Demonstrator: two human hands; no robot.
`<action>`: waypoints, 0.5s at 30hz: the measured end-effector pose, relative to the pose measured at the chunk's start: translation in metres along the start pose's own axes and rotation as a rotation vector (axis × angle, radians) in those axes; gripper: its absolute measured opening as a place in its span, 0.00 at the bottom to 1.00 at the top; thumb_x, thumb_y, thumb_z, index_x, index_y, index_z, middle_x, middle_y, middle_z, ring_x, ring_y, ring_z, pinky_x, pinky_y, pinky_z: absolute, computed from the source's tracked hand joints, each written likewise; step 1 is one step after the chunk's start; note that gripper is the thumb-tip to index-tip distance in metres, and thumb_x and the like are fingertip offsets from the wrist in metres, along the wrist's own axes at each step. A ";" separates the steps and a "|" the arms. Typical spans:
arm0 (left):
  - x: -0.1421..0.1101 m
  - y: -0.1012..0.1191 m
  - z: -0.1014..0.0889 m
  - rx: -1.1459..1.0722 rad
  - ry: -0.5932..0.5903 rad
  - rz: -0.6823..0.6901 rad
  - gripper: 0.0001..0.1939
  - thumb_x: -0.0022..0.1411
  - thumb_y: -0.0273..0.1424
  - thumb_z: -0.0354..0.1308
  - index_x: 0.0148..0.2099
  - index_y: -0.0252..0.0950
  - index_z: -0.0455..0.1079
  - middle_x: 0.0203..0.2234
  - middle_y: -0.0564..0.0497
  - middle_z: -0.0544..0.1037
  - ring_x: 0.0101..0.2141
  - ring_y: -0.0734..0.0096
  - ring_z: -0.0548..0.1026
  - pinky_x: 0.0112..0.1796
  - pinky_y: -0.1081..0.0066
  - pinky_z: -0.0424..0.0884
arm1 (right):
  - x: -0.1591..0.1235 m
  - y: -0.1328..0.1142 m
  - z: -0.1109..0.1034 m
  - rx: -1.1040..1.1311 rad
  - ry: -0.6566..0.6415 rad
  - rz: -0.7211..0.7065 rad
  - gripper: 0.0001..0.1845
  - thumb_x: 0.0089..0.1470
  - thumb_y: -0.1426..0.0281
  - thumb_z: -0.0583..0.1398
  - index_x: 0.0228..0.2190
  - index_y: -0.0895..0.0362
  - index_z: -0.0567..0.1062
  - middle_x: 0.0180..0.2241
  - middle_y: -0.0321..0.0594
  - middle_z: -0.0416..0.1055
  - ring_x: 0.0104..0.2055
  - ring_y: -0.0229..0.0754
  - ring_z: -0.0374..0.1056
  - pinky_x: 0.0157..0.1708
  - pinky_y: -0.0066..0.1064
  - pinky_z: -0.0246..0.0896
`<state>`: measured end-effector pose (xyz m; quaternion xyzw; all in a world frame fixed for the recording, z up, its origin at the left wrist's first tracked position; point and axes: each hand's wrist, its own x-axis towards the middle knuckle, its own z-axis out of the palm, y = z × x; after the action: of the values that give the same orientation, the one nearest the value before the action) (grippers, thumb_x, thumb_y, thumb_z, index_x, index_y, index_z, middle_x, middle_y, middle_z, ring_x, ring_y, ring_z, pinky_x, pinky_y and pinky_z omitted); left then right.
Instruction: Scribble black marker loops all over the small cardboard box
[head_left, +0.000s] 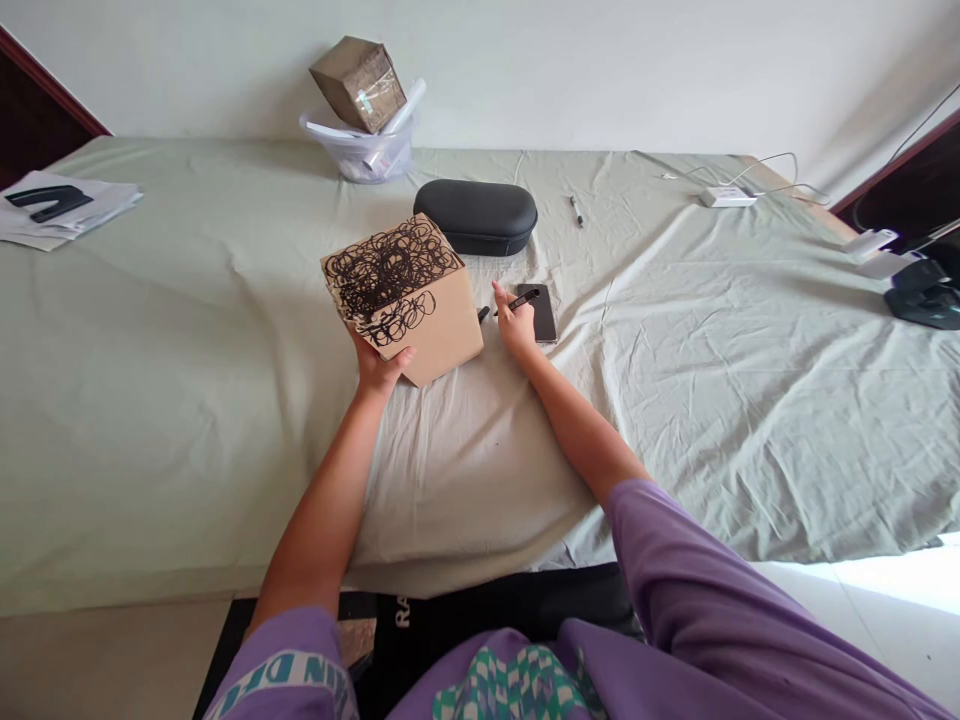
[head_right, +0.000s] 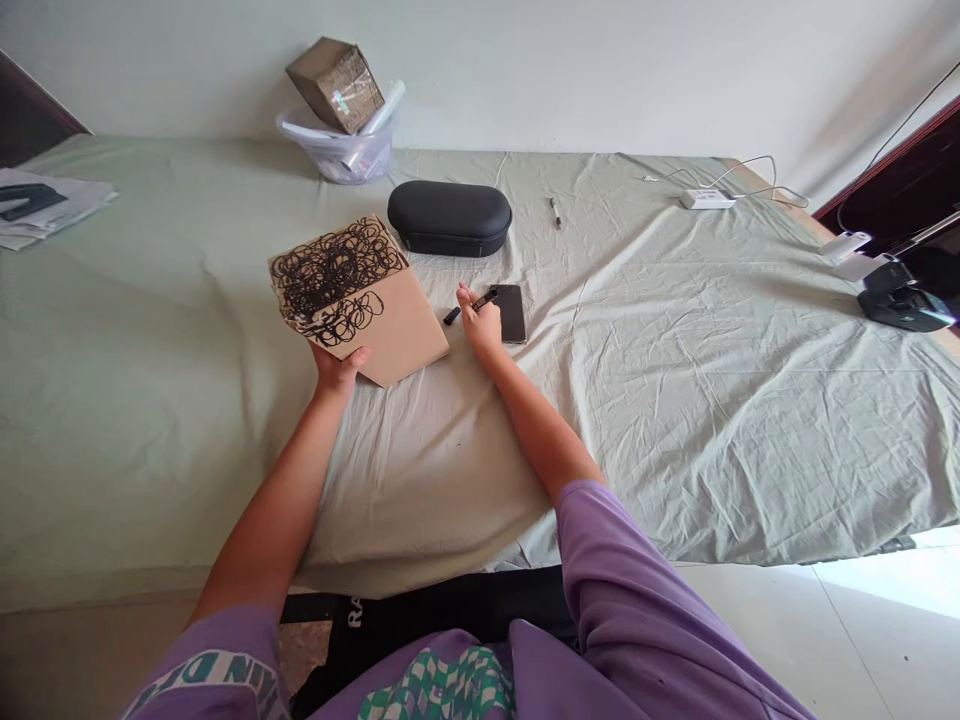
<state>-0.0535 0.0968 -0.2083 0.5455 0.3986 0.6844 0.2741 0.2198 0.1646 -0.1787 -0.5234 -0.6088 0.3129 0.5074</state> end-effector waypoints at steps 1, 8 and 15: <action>0.000 -0.001 0.000 0.000 0.002 0.003 0.77 0.31 0.69 0.78 0.74 0.44 0.47 0.66 0.31 0.69 0.67 0.34 0.73 0.70 0.37 0.67 | 0.000 0.000 0.000 0.006 0.019 0.007 0.32 0.68 0.45 0.58 0.55 0.54 0.87 0.49 0.51 0.86 0.53 0.58 0.82 0.57 0.49 0.76; 0.000 -0.002 0.001 -0.003 0.013 0.020 0.77 0.32 0.69 0.79 0.74 0.45 0.45 0.66 0.32 0.68 0.68 0.36 0.72 0.70 0.39 0.66 | -0.003 -0.001 -0.001 0.037 0.090 0.074 0.35 0.66 0.46 0.61 0.62 0.57 0.82 0.19 0.30 0.68 0.25 0.43 0.68 0.40 0.39 0.73; 0.000 -0.001 0.001 0.007 0.035 0.033 0.78 0.31 0.67 0.80 0.75 0.43 0.47 0.67 0.31 0.67 0.69 0.35 0.71 0.73 0.37 0.61 | -0.006 -0.007 -0.002 -0.049 -0.136 -0.021 0.20 0.63 0.59 0.63 0.51 0.56 0.84 0.42 0.43 0.86 0.45 0.46 0.79 0.53 0.36 0.73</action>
<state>-0.0528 0.0973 -0.2094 0.5408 0.3967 0.6969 0.2540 0.2191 0.1563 -0.1732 -0.5070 -0.6549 0.3274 0.4549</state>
